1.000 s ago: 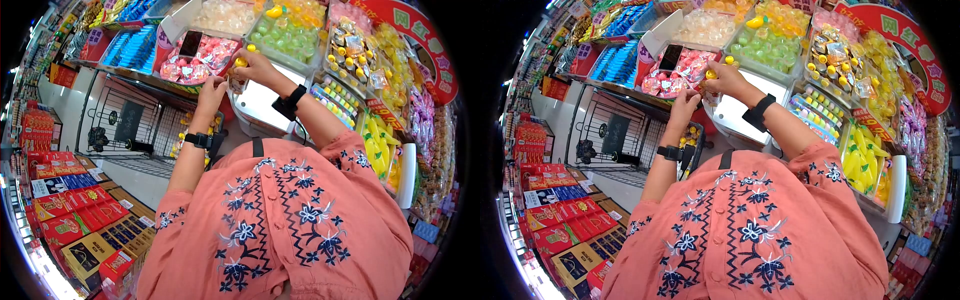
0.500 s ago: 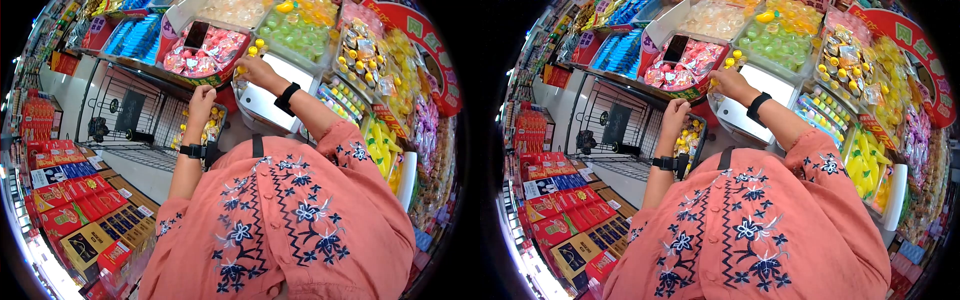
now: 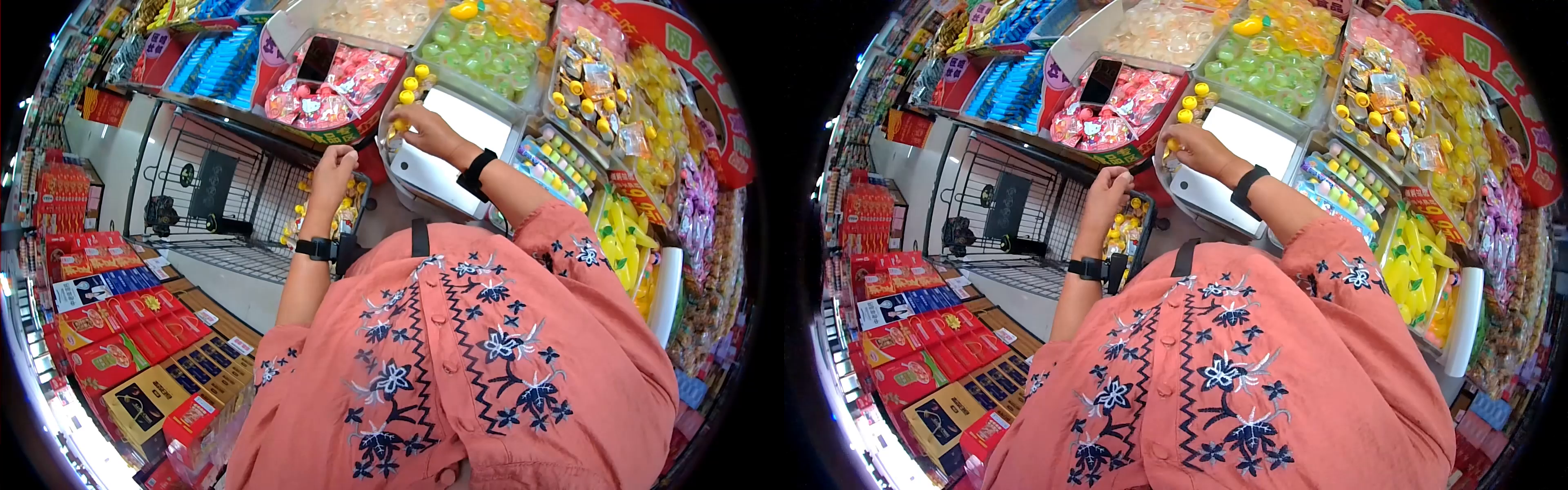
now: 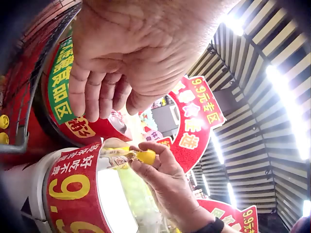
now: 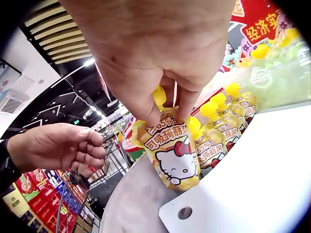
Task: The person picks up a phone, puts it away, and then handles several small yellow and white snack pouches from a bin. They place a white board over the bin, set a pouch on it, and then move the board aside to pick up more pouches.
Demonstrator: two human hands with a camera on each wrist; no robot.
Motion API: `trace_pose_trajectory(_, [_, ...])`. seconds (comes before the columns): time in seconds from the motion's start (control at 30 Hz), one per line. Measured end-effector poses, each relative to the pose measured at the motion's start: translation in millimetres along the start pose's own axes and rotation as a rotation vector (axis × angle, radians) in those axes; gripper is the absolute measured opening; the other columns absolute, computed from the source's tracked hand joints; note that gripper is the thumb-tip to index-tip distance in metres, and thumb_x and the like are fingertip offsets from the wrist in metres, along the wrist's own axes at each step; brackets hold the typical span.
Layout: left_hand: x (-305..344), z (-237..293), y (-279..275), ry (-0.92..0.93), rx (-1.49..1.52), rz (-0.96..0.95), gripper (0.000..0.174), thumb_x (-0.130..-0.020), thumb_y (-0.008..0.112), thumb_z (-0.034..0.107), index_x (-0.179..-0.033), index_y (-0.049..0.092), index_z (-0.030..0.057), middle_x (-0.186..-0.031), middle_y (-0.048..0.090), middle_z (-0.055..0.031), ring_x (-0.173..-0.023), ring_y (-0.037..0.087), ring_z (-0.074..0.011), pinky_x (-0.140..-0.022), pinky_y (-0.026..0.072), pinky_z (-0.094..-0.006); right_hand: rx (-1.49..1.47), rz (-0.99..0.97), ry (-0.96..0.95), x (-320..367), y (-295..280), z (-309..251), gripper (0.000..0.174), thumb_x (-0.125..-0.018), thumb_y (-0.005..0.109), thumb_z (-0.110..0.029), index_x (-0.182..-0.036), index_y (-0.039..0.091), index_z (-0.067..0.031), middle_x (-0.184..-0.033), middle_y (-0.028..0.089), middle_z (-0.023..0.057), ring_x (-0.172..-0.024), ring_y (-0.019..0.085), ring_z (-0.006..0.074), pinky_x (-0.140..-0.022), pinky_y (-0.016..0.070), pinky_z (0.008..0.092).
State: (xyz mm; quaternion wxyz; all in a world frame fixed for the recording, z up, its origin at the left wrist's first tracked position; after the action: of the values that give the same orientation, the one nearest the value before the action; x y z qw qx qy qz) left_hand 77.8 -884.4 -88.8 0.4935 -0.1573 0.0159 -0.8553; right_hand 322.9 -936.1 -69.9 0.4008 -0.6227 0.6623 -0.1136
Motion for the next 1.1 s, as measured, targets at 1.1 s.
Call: trace_pose_trajectory(1.1, [10, -6, 0, -0.071, 0.069, -0.020, 0.028, -0.096, 0.063, 0.023, -0.112, 0.062, -0.0003, -0.098, 0.068, -0.0071, -0.088, 0.067, -0.0138, -0.065, 0.0513, -0.0258, -0.118, -0.057, 0.180, 23, 5, 20, 0.037, -0.081, 0.055, 0.005, -0.116, 0.060, -0.0072, -0.109, 0.066, 0.0139, -0.106, 0.064, 0.0327, -0.093, 0.0498, 0.0382])
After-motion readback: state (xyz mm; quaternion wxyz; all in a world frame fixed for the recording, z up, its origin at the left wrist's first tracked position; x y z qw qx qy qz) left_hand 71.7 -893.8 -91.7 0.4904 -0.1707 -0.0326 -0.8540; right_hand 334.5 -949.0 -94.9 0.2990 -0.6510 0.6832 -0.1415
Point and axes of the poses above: each hand's wrist, its own x-axis away from the middle knuckle, its own y-axis out of the palm, z = x × y, the point moved 3 cm from there along -x, towards the middle knuckle
